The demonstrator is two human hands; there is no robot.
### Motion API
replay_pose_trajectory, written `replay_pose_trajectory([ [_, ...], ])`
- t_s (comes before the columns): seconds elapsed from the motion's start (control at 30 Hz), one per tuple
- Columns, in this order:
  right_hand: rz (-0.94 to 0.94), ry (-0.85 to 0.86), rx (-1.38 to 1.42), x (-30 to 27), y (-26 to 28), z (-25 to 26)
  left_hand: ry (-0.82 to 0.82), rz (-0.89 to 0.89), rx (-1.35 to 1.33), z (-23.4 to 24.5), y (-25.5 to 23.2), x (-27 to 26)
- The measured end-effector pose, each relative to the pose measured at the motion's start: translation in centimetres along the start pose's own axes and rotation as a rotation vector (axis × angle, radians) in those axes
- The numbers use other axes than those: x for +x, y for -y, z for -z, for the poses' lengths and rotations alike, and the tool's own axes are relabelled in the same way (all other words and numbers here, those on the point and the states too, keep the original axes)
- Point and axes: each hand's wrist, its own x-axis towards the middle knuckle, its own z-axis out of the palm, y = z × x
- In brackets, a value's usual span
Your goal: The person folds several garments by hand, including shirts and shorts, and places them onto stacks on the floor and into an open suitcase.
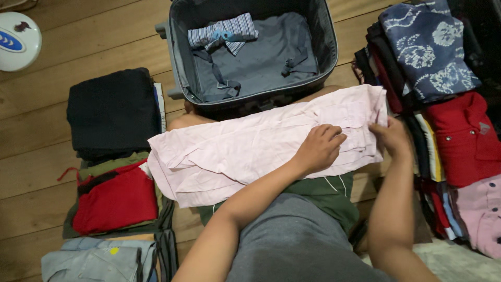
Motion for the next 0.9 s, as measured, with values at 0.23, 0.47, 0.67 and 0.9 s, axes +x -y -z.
replay_pose_trajectory([
  [0.23, -0.036, 0.151, 0.485, 1.2, -0.1, 2.3, -0.017, 0.01, 0.071, -0.2, -0.4, -0.2],
  [0.47, -0.064, 0.207, -0.008, 0.1, 3.6, 0.7, 0.082, 0.052, 0.205, -1.1, -0.6, 0.4],
  [0.67, -0.132, 0.215, 0.185, 0.3, 2.5, 1.4, 0.086, 0.043, 0.232, -1.3, -0.5, -0.1],
  [0.9, 0.159, 0.196, -0.08, -2.2, 6.5, 0.3, 0.101, 0.094, 0.023, 0.1, -0.9, -0.2],
])
